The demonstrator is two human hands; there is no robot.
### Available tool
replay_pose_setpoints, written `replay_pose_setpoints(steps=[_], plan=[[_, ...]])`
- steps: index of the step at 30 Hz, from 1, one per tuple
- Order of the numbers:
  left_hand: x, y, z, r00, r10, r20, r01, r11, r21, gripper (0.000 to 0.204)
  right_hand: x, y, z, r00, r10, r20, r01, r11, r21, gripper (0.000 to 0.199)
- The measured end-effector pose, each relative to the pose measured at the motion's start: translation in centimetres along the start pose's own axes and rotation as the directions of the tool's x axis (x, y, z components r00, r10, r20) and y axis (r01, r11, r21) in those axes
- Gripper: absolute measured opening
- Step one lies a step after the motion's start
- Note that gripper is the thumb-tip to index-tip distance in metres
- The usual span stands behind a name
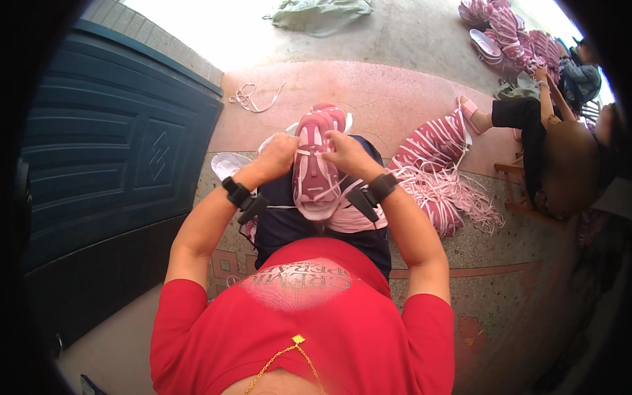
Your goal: The person sits on the floor and laces a pink sneaker by hand. They repeatedly thread the pink shoelaces through the eyelets, pull them tight, and adjust the tension. The task involves handling the shoe and laces to secure the footwear.
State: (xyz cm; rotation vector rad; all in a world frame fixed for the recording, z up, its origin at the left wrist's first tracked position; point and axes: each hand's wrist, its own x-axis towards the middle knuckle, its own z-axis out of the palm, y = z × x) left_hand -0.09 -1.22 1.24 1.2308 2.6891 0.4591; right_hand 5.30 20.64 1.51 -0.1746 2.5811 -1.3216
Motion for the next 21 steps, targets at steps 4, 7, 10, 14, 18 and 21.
replay_pose_setpoints(steps=[4, 7, 10, 14, 18, 21], plan=[[-7.0, -8.8, -9.7, 0.929, -0.297, -0.222, 0.291, 0.955, -0.059, 0.012, -4.2, 0.9, -5.4, 0.971, 0.177, 0.163, -0.217, 0.936, 0.276, 0.042], [-12.1, -10.2, -13.0, 0.674, -0.613, -0.414, 0.496, 0.789, -0.361, 0.017, -5.0, 1.2, -5.3, 0.937, 0.248, 0.245, -0.33, 0.857, 0.396, 0.033], [-10.2, -7.3, -10.7, 0.755, -0.51, -0.412, 0.36, 0.848, -0.39, 0.019, -2.5, 0.8, -1.9, 0.965, 0.2, 0.171, -0.245, 0.918, 0.31, 0.028], [-3.6, -1.3, -3.3, 0.921, -0.336, -0.197, 0.219, 0.864, -0.453, 0.025, -1.8, -1.1, -1.8, 0.95, 0.263, 0.17, -0.307, 0.894, 0.328, 0.029], [0.6, 0.5, 0.5, 0.991, -0.12, -0.066, 0.106, 0.978, -0.182, 0.03, -2.9, -3.1, -3.2, 0.961, 0.252, 0.115, -0.276, 0.845, 0.459, 0.027], [2.1, 1.1, -0.3, 0.984, 0.012, 0.176, -0.005, 0.999, -0.043, 0.026, -3.9, -4.0, -3.8, 0.957, 0.263, 0.123, -0.287, 0.795, 0.535, 0.026]])
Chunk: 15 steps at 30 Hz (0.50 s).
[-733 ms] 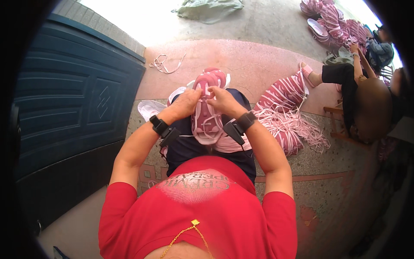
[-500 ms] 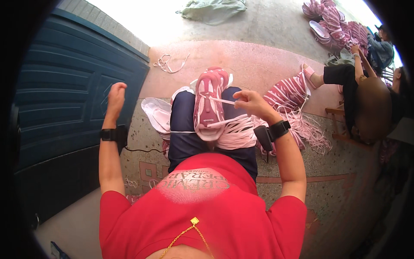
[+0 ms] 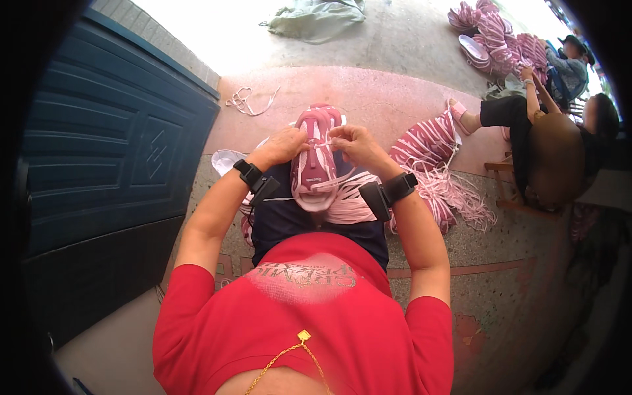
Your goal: The person sits on the floor and laces a pink sneaker by hand. They repeatedly thread the pink shoelaces through the eyelets, pull them tight, and adjust the tension. The task involves handling the shoe and laces to secure the footwear.
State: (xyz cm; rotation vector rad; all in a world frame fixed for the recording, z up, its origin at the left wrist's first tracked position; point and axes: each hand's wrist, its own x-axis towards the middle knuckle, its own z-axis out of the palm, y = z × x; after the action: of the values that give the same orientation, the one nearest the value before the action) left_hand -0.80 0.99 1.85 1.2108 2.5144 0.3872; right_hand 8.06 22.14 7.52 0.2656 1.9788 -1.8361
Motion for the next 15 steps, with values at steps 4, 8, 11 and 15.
replay_pose_setpoints(steps=[4, 8, 11, 15], plan=[[-1.4, -0.5, -0.8, 0.999, 0.021, 0.026, -0.025, 0.992, 0.124, 0.018, -1.4, -1.3, -1.1, 0.993, -0.032, 0.114, 0.03, 0.999, 0.018, 0.027], [-8.8, -8.6, -5.5, 0.848, -0.106, -0.52, 0.26, 0.937, 0.233, 0.009, -6.7, -2.6, -6.3, 0.992, -0.091, -0.086, 0.098, 0.993, 0.073, 0.026], [-18.8, -15.2, -9.6, 0.393, -0.393, -0.831, 0.635, 0.77, -0.064, 0.021, -10.3, 0.4, -12.6, 0.943, -0.199, -0.266, 0.275, 0.917, 0.289, 0.026], [-37.1, -20.4, -13.5, -0.083, -0.351, -0.933, 0.921, 0.331, -0.206, 0.033, -15.6, 2.4, -19.4, 0.812, -0.231, -0.536, 0.509, 0.73, 0.456, 0.027]])
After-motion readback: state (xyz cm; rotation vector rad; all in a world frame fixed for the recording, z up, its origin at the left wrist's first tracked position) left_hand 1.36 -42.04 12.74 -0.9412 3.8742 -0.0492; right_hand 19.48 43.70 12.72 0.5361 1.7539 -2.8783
